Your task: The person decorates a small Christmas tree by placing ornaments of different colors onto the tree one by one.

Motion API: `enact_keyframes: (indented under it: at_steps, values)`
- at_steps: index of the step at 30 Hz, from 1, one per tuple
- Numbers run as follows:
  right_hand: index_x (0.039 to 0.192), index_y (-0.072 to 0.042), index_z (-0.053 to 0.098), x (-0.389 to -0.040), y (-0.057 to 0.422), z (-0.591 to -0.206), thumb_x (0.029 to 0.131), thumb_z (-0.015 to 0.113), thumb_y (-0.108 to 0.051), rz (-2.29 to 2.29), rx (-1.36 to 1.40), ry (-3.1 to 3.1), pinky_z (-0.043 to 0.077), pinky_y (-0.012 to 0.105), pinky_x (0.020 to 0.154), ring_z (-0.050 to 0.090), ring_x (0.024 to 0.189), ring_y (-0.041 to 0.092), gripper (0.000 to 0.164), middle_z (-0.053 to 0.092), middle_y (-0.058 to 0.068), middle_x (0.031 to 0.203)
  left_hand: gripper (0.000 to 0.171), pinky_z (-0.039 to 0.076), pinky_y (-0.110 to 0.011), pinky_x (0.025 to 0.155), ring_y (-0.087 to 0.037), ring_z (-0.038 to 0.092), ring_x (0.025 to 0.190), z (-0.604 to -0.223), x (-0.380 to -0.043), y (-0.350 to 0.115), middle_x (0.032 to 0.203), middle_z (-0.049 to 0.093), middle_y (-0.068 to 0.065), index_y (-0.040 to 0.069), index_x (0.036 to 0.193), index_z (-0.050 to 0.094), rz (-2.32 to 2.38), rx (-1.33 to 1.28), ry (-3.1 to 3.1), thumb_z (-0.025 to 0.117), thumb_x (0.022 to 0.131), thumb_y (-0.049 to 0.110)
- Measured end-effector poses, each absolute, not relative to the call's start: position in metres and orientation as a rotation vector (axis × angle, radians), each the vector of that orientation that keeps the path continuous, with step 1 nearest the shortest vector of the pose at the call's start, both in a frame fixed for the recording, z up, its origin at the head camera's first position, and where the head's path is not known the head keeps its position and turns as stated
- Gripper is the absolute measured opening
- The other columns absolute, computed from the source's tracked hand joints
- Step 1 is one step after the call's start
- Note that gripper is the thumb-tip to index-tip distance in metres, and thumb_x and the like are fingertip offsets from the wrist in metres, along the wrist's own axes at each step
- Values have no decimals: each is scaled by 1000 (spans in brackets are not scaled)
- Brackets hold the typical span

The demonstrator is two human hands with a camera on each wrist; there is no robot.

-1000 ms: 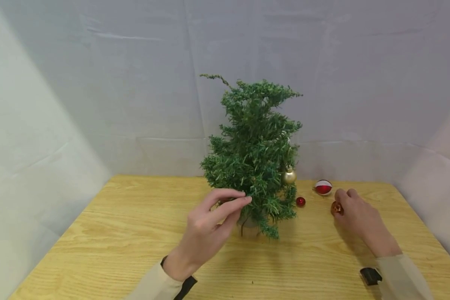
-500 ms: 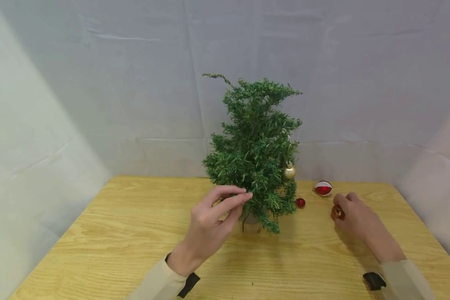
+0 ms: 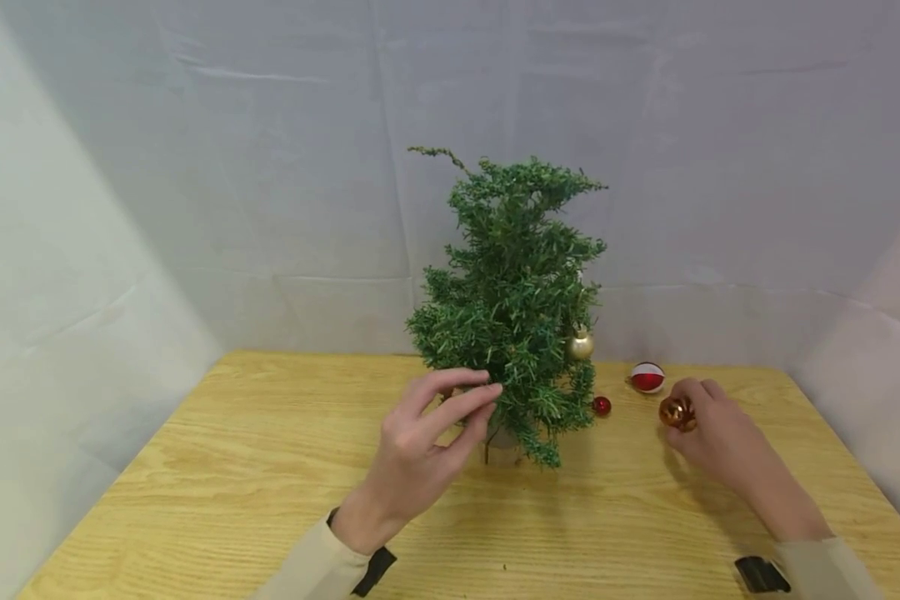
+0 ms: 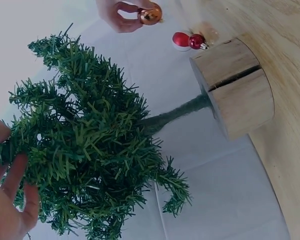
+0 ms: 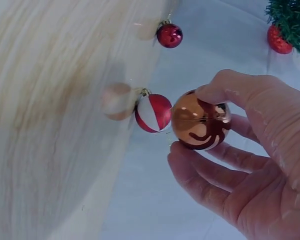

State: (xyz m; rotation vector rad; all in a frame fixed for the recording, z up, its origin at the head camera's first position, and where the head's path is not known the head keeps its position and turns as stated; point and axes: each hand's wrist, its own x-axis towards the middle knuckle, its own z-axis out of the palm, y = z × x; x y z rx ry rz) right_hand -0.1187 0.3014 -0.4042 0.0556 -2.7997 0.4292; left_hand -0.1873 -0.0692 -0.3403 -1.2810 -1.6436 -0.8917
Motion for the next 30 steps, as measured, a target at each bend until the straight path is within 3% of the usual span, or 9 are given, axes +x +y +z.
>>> enact_keyframes:
  at_steps: [9,14,23,26,30]
  values:
    - [118,0,62,-109,294,-397,72,85,-1,334,158,-2602,47,29,56,62,77,27,52,61,21,103,24,55,-30,84,-18,68,105,-342,-187,-74,118,71,-7,11,112,77,-882,-1233,-1654,77,88,9]
    - [117,-3,64,-104,294,-398,69,85,2,334,174,-2541,51,25,54,62,77,29,53,60,19,105,24,54,-30,80,-18,68,104,-344,-188,-76,119,70,-7,11,113,77,-884,-1232,-1655,76,89,9]
    - [117,-3,65,-96,289,-387,69,87,2,384,104,-2502,51,20,53,57,81,18,53,61,18,105,25,51,-25,80,-17,67,105,-345,-189,-76,119,70,-7,11,113,77,-861,-1238,-1645,77,88,11]
    - [117,-4,65,-93,286,-381,71,87,2,399,87,-2493,51,18,53,55,82,3,51,61,17,106,26,50,-25,80,-17,68,105,-345,-189,-76,118,70,-7,10,113,76,-854,-1241,-1636,77,87,11]
    - [118,-2,65,-89,281,-374,72,85,5,469,109,-2452,47,6,57,40,94,-22,51,61,17,107,26,51,-26,82,-18,68,104,-346,-189,-75,118,71,-8,10,112,76,-848,-1238,-1625,76,86,12]
